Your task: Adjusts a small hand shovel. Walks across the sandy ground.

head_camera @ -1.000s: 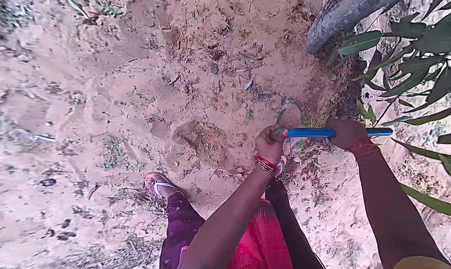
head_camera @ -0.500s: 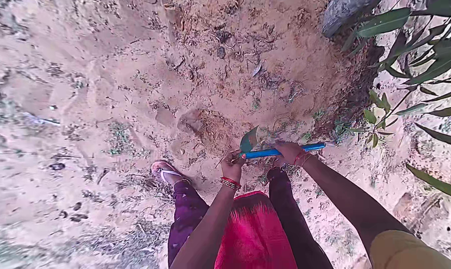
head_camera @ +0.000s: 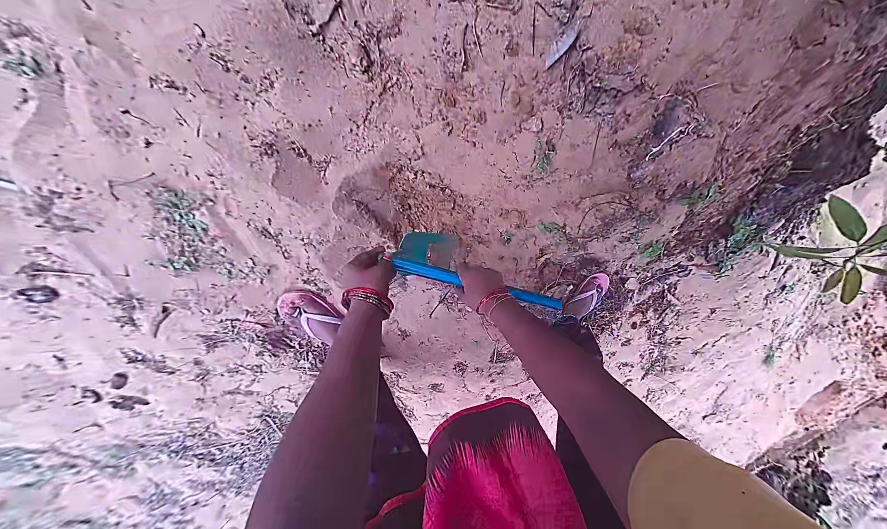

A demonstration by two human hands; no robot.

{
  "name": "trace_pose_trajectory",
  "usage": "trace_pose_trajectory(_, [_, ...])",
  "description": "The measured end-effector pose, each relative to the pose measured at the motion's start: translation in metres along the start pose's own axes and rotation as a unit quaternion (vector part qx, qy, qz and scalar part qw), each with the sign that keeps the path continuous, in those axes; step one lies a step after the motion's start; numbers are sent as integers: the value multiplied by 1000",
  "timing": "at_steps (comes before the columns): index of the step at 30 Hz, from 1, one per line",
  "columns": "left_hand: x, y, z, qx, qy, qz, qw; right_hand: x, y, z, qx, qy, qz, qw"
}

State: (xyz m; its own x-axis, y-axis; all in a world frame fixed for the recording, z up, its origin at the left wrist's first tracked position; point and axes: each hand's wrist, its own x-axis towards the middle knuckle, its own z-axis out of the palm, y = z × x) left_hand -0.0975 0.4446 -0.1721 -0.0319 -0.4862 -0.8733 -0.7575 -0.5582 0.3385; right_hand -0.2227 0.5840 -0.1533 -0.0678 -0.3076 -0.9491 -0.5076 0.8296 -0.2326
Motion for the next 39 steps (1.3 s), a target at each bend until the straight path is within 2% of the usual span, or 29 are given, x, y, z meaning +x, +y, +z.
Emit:
trace_pose_trajectory(2, [15, -25, 41, -87, 18, -5, 996, 22, 34, -8, -48, -1, -7, 999])
trace_pose_trajectory(4, [15, -32, 82, -164, 36, 29, 985, 37, 66, -24, -84, 4, -15, 996])
trace_pose_trajectory(6, [12, -23, 106, -204, 48, 32, 977, 35, 82, -35, -92, 13, -12, 996])
trace_pose_trajectory(9, [12, 1, 119, -233, 28, 27, 972, 16, 79, -45, -89, 30, 27, 995])
trace_pose_trajectory(12, [6, 17, 118, -211, 11, 15, 977, -5, 70, -44, -38, 38, 63, 997])
trace_pose_trajectory(15, [-8, 11, 95, -203, 19, -17, 979, -20, 55, -46, -45, -5, 46, 998])
trace_pose_trajectory(17, [-29, 20, 74, -244, 50, -25, 968, -34, 37, -58, -64, -25, 19, 997])
trace_pose_trajectory(21, [-96, 56, 38, -314, 62, 42, 946, -96, 9, -92, -81, -9, -2, 997])
trace_pose_trajectory(23, [-135, 92, 38, -331, 42, 98, 938, -145, 6, -125, -96, 29, 26, 995])
trace_pose_trajectory(25, [-176, 130, 60, -350, -18, 153, 924, -197, 31, -152, -102, 149, 52, 982])
trace_pose_trajectory(27, [-214, 171, 93, -338, -98, 238, 906, -231, 83, -167, -94, 348, 18, 933])
trace_pose_trajectory(28, [-232, 188, 112, -319, -126, 291, 893, -240, 111, -172, -81, 412, 11, 907])
trace_pose_trajectory(31, [-274, 225, 152, -241, -149, 439, 852, -249, 167, -173, -2, 519, 25, 854])
trace_pose_trajectory(33, [-283, 229, 153, -210, -169, 474, 838, -245, 176, -166, 20, 560, 27, 828])
trace_pose_trajectory(35, [-274, 215, 145, -203, -171, 478, 837, -237, 172, -157, 21, 557, 16, 830])
trace_pose_trajectory(39, [-207, 161, 102, -235, -118, 445, 856, -181, 137, -130, -24, 505, -116, 855])
